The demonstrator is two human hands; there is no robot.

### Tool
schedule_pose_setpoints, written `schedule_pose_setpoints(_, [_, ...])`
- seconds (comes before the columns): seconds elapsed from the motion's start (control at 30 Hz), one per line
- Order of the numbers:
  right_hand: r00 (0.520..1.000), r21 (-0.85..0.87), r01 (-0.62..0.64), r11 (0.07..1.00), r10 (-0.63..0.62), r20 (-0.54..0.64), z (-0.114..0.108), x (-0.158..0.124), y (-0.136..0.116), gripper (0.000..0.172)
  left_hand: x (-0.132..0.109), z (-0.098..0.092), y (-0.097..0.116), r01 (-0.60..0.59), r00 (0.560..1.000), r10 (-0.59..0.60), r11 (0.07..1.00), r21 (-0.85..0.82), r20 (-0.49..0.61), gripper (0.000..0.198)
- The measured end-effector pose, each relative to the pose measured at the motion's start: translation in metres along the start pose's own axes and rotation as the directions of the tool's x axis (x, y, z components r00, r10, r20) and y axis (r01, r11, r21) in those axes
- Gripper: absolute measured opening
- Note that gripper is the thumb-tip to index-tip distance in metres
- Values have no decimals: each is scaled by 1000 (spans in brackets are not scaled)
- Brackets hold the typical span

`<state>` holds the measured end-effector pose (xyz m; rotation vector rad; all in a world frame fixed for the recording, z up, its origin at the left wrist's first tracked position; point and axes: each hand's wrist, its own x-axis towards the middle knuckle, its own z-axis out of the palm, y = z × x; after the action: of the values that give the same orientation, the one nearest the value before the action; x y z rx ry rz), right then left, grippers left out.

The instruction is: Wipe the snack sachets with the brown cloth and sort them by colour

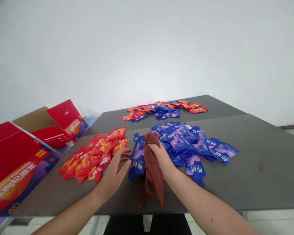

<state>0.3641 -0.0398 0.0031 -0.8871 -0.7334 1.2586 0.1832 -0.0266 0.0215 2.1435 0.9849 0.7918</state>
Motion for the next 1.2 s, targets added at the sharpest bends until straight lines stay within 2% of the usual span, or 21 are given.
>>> schedule_pose_setpoints(0.03, [1000, -11, -10, 1000, 10, 10, 0, 1, -1, 45, 1, -1, -3, 96, 994, -89, 987, -132, 63, 37])
schedule_pose_setpoints(0.1, [999, -94, 33, 995, -32, 10, 2, 1, -2, 44, 1, -3, -7, 234, 956, -155, 915, -329, 249, 33])
schedule_pose_setpoints(0.17, [982, -217, 163, 962, -180, -59, 3, -1, -5, 41, -1, -6, -10, 293, 940, -171, 846, -445, 294, 31])
schedule_pose_setpoints(0.2, [949, -291, 256, 922, -297, -107, 2, -3, -6, 41, -1, -8, -12, 307, 946, -208, 820, -482, 249, 32])
schedule_pose_setpoints(0.27, [828, -456, 447, 769, -549, -116, 2, -11, -7, 46, -2, -13, -14, 335, 942, -302, 786, -519, 150, 34])
schedule_pose_setpoints(0.3, [768, -531, 528, 663, -639, -34, 2, -16, -6, 50, -3, -15, -15, 348, 934, -334, 779, -522, 125, 34])
schedule_pose_setpoints(0.33, [726, -585, 600, 545, -678, 114, 3, -21, -5, 54, -3, -16, -15, 350, 932, -343, 781, -517, 113, 34])
schedule_pose_setpoints(0.4, [688, -638, 690, 342, -585, 430, 6, -29, -1, 56, -7, -18, -12, 313, 948, -296, 817, -485, 114, 35])
schedule_pose_setpoints(0.43, [696, -665, 693, 279, -500, 516, 8, -32, 1, 55, -10, -18, -10, 284, 959, -256, 842, -458, 124, 36])
schedule_pose_setpoints(0.47, [726, -709, 663, 238, -433, 534, 10, -33, 2, 52, -14, -18, -7, 258, 966, -218, 866, -428, 141, 36])
schedule_pose_setpoints(0.5, [772, -768, 603, 216, -398, 495, 11, -32, 3, 49, -18, -19, -3, 244, 967, -190, 884, -400, 169, 36])
schedule_pose_setpoints(0.6, [895, -904, 336, 264, -390, 219, 9, -23, -1, 36, -31, -25, 3, 274, 948, -181, 882, -382, 263, 35])
schedule_pose_setpoints(0.67, [930, -928, 205, 312, -357, 85, 6, -15, -5, 32, -33, -33, 5, 305, 950, -227, 818, -488, 214, 39])
schedule_pose_setpoints(0.73, [952, -931, 172, 322, -297, 74, 5, -13, -8, 30, -26, -40, 5, 274, 950, -307, 731, -626, 57, 44])
schedule_pose_setpoints(0.8, [959, -917, 258, 305, -198, 204, 8, -15, -8, 28, -9, -45, 7, 196, 931, -354, 686, -700, -86, 45])
schedule_pose_setpoints(0.87, [902, -849, 420, 322, -46, 429, 11, -20, -8, 30, 14, -46, 8, 151, 935, -332, 693, -705, -126, 39])
schedule_pose_setpoints(0.97, [707, -681, 588, 435, 132, 695, 14, -26, -10, 42, 50, -38, 11, 167, 959, -279, 692, -702, -47, 29])
schedule_pose_setpoints(1.0, [657, -641, 606, 472, 157, 737, 14, -26, -10, 45, 62, -32, 11, 182, 968, -251, 700, -691, 1, 27])
schedule_pose_setpoints(1.07, [603, -597, 607, 524, 185, 776, 13, -25, -12, 46, 84, -18, 10, 204, 979, -170, 772, -601, 113, 27])
schedule_pose_setpoints(1.17, [563, -575, 581, 576, 226, 795, 11, -20, -12, 45, 117, 8, 3, 165, 962, -99, 952, -256, 254, 39])
schedule_pose_setpoints(1.2, [552, -569, 576, 587, 235, 800, 10, -19, -11, 46, 126, 17, -1, 152, 957, -108, 977, -149, 271, 40])
